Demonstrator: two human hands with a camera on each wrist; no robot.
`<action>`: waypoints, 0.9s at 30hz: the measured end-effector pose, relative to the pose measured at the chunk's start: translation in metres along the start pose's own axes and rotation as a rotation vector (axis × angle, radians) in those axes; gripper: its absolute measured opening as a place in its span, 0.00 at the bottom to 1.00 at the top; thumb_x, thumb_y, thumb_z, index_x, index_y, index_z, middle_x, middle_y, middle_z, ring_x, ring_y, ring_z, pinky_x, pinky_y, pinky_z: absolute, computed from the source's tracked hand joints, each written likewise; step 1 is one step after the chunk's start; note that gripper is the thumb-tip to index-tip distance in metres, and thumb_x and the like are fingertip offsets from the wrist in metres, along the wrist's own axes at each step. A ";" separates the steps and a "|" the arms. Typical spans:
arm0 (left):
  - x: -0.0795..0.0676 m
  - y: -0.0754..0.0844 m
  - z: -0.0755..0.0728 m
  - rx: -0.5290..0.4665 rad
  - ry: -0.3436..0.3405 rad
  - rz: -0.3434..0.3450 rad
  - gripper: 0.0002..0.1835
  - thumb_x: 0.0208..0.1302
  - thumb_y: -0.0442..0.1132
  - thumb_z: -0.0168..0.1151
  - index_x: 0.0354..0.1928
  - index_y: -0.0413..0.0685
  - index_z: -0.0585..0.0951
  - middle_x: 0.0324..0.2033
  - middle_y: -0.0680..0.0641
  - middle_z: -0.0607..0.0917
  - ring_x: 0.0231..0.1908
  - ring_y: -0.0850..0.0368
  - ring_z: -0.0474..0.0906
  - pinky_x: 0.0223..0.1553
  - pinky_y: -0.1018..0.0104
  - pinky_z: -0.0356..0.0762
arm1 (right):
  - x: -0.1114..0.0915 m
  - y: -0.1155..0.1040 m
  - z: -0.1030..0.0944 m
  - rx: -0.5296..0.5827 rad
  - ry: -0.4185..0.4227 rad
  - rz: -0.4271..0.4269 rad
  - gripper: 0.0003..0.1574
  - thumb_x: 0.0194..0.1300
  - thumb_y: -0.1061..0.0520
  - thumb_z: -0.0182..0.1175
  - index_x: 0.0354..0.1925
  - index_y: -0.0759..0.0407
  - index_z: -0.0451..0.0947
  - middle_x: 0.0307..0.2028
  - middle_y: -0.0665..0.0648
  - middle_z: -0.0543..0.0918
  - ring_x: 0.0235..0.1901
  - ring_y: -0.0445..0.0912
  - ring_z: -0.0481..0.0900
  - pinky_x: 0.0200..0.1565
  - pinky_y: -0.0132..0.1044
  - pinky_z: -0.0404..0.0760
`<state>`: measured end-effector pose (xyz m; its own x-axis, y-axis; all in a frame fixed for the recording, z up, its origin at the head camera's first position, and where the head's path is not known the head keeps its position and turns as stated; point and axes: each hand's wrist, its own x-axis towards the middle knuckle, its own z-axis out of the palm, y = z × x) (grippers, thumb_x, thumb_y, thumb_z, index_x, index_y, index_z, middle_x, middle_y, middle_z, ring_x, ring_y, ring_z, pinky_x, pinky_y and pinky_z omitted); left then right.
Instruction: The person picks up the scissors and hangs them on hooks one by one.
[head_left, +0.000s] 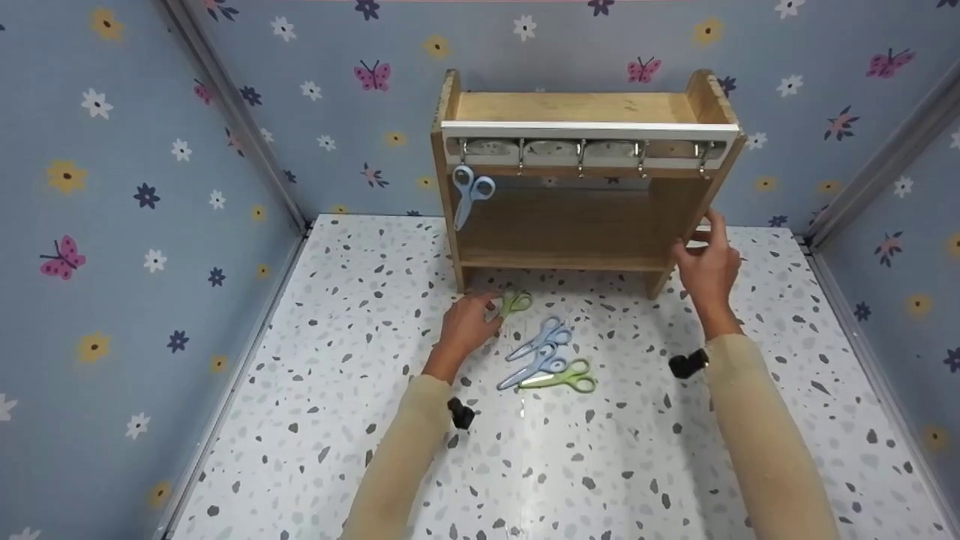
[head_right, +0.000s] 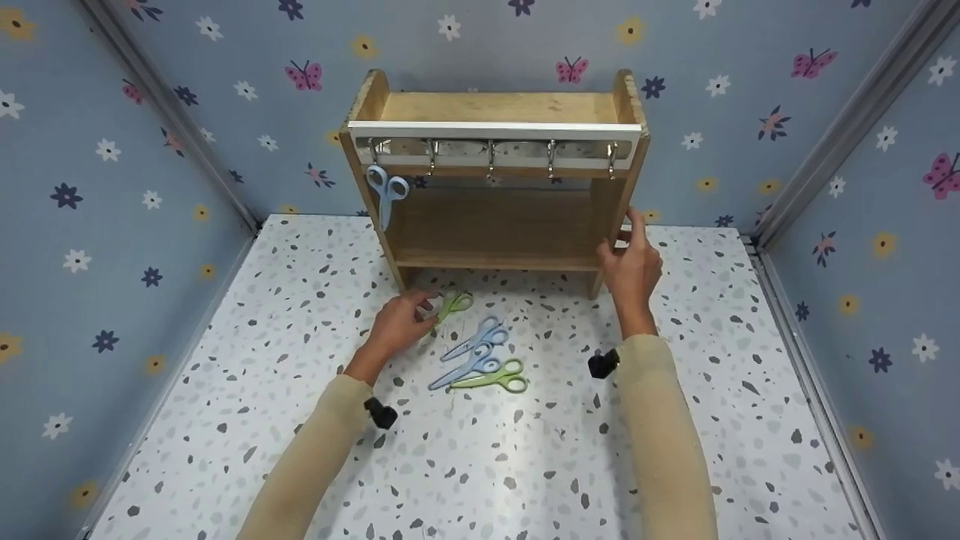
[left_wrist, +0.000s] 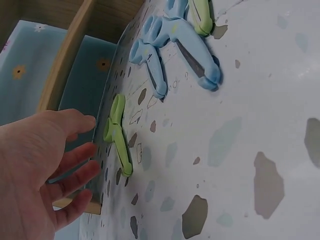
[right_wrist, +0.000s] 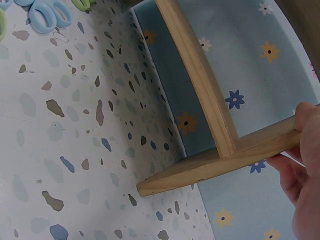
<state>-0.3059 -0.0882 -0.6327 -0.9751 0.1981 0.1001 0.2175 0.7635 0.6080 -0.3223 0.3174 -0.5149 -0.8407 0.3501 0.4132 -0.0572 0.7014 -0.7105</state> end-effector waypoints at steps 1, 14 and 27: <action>0.002 -0.006 0.006 -0.016 -0.002 -0.007 0.26 0.71 0.45 0.74 0.70 0.55 0.87 0.52 0.46 0.95 0.50 0.49 0.90 0.51 0.50 0.87 | 0.000 0.000 0.000 0.002 -0.004 0.001 0.37 0.76 0.56 0.67 0.79 0.50 0.73 0.57 0.68 0.94 0.49 0.63 0.97 0.40 0.22 0.71; 0.009 -0.025 0.032 0.113 -0.063 -0.019 0.27 0.68 0.41 0.76 0.69 0.53 0.88 0.49 0.46 0.93 0.48 0.51 0.89 0.51 0.49 0.88 | 0.000 0.001 0.001 0.004 -0.009 0.009 0.37 0.77 0.57 0.67 0.80 0.50 0.72 0.58 0.68 0.94 0.50 0.64 0.97 0.46 0.41 0.87; 0.004 -0.024 0.032 0.100 -0.048 -0.040 0.13 0.69 0.36 0.74 0.54 0.51 0.92 0.45 0.46 0.89 0.42 0.53 0.81 0.48 0.50 0.86 | -0.001 -0.001 0.001 0.010 0.003 0.004 0.37 0.77 0.57 0.67 0.80 0.50 0.72 0.57 0.67 0.95 0.49 0.64 0.97 0.52 0.60 0.90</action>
<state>-0.3132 -0.0863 -0.6719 -0.9803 0.1940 0.0382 0.1846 0.8286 0.5286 -0.3216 0.3154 -0.5152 -0.8393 0.3544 0.4123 -0.0595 0.6939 -0.7176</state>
